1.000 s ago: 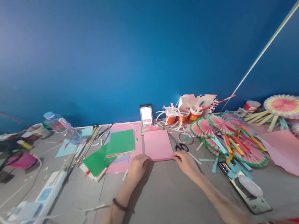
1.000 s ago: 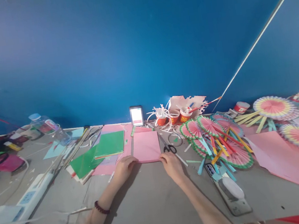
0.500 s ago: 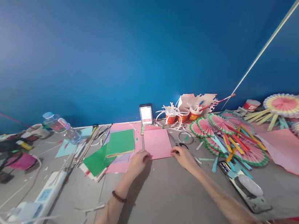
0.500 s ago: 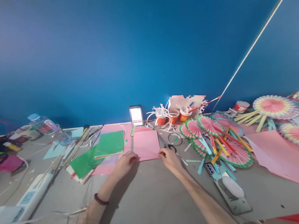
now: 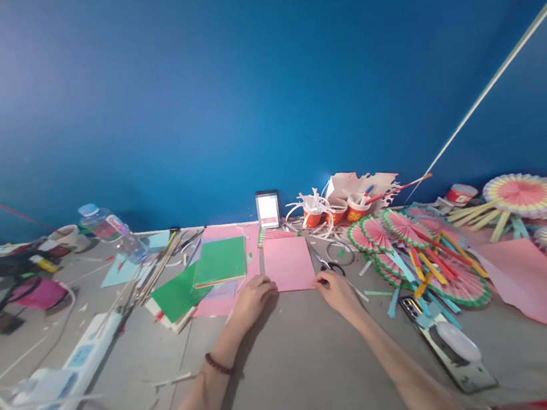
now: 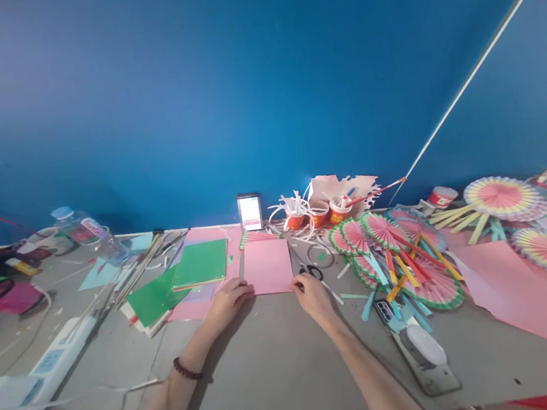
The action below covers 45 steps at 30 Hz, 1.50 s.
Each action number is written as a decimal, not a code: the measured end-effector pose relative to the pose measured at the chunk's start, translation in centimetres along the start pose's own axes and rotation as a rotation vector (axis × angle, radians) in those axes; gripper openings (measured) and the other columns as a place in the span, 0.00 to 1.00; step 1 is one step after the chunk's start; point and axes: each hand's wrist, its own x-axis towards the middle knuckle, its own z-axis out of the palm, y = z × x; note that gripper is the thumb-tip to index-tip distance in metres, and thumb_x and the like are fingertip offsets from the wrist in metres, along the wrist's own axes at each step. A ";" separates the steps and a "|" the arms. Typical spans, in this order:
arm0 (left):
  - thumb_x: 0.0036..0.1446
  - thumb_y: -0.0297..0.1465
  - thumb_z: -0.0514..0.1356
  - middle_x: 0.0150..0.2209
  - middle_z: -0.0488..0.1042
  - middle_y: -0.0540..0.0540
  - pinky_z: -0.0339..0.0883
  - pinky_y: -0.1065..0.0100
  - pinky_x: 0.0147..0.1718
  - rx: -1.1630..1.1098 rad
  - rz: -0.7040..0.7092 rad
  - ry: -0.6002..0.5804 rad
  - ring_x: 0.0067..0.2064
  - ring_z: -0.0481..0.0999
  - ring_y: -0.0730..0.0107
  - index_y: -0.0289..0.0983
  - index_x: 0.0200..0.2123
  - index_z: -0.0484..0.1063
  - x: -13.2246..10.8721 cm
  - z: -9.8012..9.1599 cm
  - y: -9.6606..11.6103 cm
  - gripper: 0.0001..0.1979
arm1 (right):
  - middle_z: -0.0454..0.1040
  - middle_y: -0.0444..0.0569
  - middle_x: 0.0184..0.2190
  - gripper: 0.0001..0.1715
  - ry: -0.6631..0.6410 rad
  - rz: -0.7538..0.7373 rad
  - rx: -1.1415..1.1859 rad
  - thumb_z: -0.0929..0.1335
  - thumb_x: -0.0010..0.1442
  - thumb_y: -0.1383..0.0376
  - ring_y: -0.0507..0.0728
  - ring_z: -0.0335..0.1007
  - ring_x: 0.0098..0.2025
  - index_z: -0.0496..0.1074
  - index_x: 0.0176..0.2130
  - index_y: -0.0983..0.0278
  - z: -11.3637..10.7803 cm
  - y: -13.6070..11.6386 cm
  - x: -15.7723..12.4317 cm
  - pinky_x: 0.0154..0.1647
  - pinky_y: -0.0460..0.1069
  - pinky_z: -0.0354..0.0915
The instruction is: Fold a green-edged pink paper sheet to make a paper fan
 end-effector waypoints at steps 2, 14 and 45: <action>0.65 0.29 0.56 0.37 0.75 0.45 0.67 0.67 0.39 0.040 0.007 -0.009 0.40 0.74 0.67 0.39 0.38 0.77 0.0 0.0 0.0 0.09 | 0.78 0.50 0.31 0.09 -0.012 0.015 0.006 0.64 0.56 0.65 0.58 0.74 0.34 0.74 0.29 0.61 0.0 0.0 0.1 0.38 0.50 0.66; 0.64 0.28 0.57 0.36 0.76 0.46 0.65 0.65 0.42 0.205 0.025 -0.065 0.41 0.72 0.66 0.39 0.39 0.77 0.0 -0.1 0.4 0.08 | 0.78 0.50 0.31 0.09 -0.003 0.027 0.030 0.65 0.56 0.66 0.58 0.74 0.35 0.75 0.29 0.61 0.2 0.4 0.1 0.38 0.50 0.66; 0.58 0.31 0.54 0.60 0.66 0.30 0.60 0.52 0.57 0.651 -0.290 -0.169 0.61 0.64 0.45 0.27 0.63 0.61 -3.3 3.3 9.4 0.30 | 0.76 0.49 0.32 0.08 -0.036 -0.007 -0.036 0.65 0.57 0.70 0.57 0.73 0.35 0.73 0.30 0.62 -0.2 -0.5 -0.2 0.38 0.49 0.66</action>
